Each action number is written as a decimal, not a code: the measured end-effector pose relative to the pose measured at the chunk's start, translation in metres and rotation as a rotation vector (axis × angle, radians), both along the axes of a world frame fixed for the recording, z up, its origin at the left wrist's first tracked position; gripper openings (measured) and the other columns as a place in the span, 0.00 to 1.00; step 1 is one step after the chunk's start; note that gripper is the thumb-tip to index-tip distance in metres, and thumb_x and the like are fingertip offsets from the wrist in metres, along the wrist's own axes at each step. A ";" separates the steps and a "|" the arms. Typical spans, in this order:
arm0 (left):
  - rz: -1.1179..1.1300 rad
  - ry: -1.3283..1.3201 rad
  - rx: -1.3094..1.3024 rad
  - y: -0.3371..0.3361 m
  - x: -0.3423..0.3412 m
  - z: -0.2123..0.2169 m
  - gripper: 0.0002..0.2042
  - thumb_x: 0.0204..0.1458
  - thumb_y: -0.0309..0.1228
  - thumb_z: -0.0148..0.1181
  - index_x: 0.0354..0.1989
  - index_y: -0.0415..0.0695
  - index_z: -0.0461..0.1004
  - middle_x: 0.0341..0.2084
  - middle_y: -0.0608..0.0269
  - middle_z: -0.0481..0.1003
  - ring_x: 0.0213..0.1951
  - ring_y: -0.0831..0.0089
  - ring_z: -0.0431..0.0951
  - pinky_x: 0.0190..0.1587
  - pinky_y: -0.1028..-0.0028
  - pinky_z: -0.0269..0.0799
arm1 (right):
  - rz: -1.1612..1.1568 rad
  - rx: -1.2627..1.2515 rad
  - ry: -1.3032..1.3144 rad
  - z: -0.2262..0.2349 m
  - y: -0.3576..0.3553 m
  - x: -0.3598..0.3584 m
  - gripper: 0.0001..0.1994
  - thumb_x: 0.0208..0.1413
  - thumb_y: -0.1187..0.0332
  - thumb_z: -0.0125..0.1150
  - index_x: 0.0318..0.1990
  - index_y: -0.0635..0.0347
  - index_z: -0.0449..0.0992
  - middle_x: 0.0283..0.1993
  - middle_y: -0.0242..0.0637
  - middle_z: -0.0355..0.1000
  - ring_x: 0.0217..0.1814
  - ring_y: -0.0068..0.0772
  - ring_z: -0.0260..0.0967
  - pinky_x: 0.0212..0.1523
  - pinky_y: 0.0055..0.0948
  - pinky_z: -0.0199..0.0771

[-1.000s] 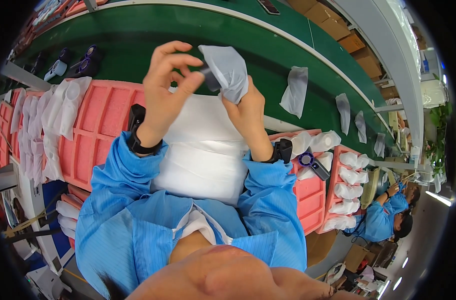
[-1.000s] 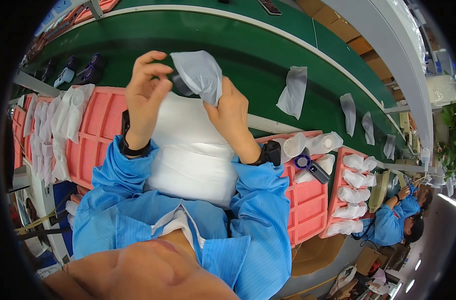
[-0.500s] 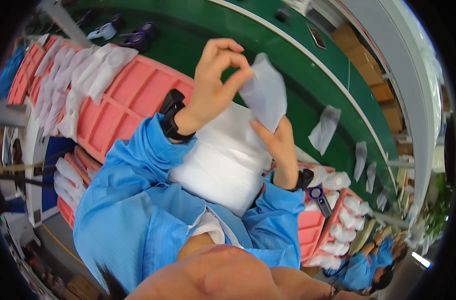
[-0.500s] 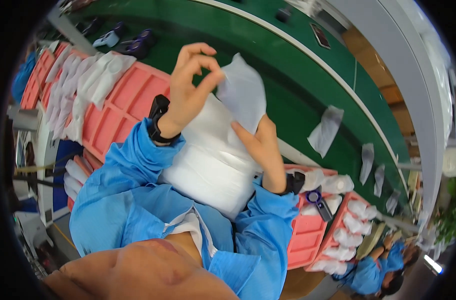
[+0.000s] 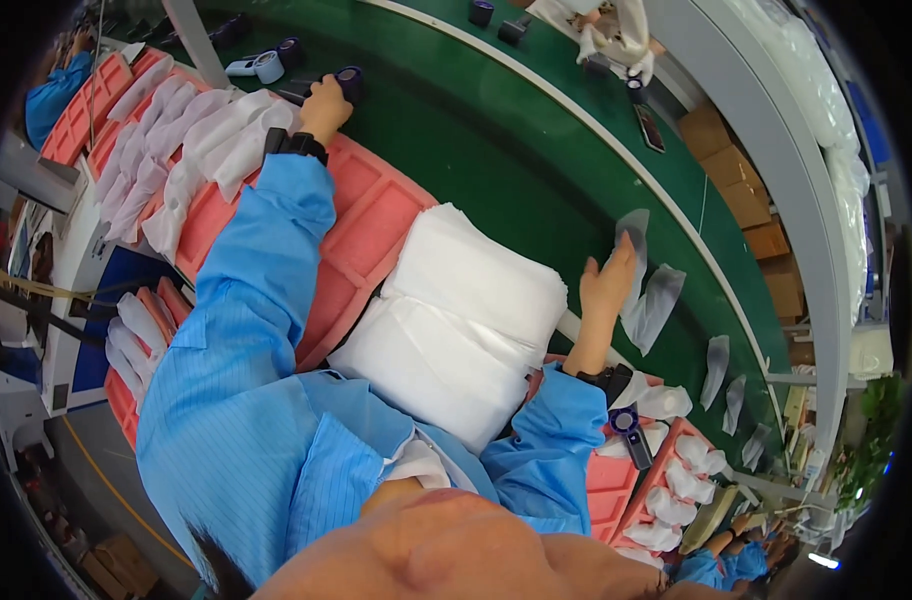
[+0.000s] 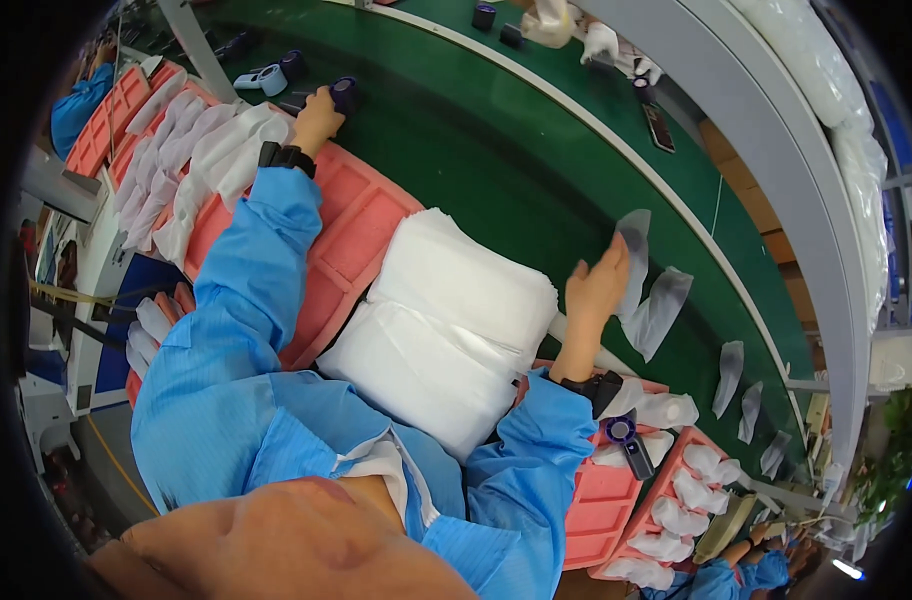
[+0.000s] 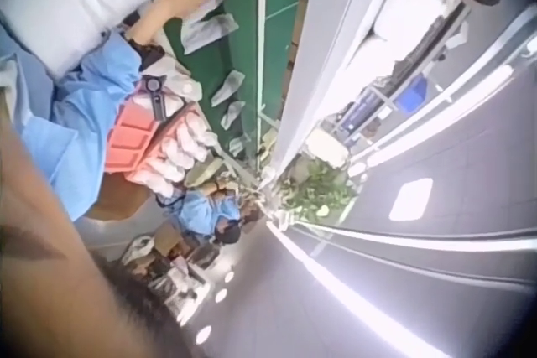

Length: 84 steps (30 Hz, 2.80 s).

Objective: The person packages hair dryers by hand, picking up a unit, wrapping it in a white foam sheet, and placing it into a pink tray. This process is repeated for several hair dryers of different colors, including purple, blue, and grey.

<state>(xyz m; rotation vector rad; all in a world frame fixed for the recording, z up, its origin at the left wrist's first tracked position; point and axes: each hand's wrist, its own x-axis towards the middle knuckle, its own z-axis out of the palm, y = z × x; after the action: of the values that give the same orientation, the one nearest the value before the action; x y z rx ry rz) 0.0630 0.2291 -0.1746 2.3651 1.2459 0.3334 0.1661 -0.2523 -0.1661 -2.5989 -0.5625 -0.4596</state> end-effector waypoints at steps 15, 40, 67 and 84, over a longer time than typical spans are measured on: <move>-0.973 -0.627 -0.634 -0.284 -0.013 0.056 0.27 0.51 0.30 0.63 0.59 0.44 0.61 0.47 0.52 0.67 0.22 0.75 0.73 0.26 0.77 0.70 | 0.198 0.142 0.133 0.052 0.052 -0.067 0.31 0.33 0.66 0.73 0.50 0.64 0.69 0.45 0.47 0.72 0.45 0.51 0.72 0.44 0.38 0.73; -1.036 -0.401 -1.185 -0.276 -0.020 0.035 0.04 0.56 0.28 0.59 0.32 0.41 0.73 0.25 0.73 0.71 0.27 0.84 0.68 0.29 0.82 0.63 | 0.336 0.689 0.268 0.138 -0.054 -0.073 0.28 0.31 0.74 0.69 0.47 0.62 0.72 0.43 0.33 0.72 0.46 0.26 0.71 0.50 0.25 0.69; -1.111 -0.970 -0.274 -0.289 -0.061 0.075 0.18 0.44 0.19 0.65 0.45 0.41 0.71 0.38 0.59 0.74 0.33 0.74 0.73 0.32 0.78 0.69 | 0.394 0.366 -0.222 0.083 0.048 -0.087 0.42 0.30 0.79 0.71 0.61 0.63 0.62 0.49 0.45 0.63 0.45 0.44 0.68 0.35 0.34 0.73; -1.044 -1.174 -0.719 -0.250 -0.047 0.095 0.23 0.38 0.26 0.71 0.47 0.48 0.73 0.51 0.59 0.65 0.50 0.65 0.70 0.50 0.70 0.66 | 0.897 0.406 0.349 0.068 0.054 -0.090 0.27 0.37 0.74 0.68 0.49 0.63 0.67 0.42 0.46 0.69 0.43 0.46 0.72 0.37 0.37 0.73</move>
<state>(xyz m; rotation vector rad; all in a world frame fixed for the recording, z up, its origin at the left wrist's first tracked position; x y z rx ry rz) 0.0164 -0.0206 -0.0795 1.4033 -0.3933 0.6138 0.0760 -0.1982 -0.0985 -1.7391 -1.2456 0.1647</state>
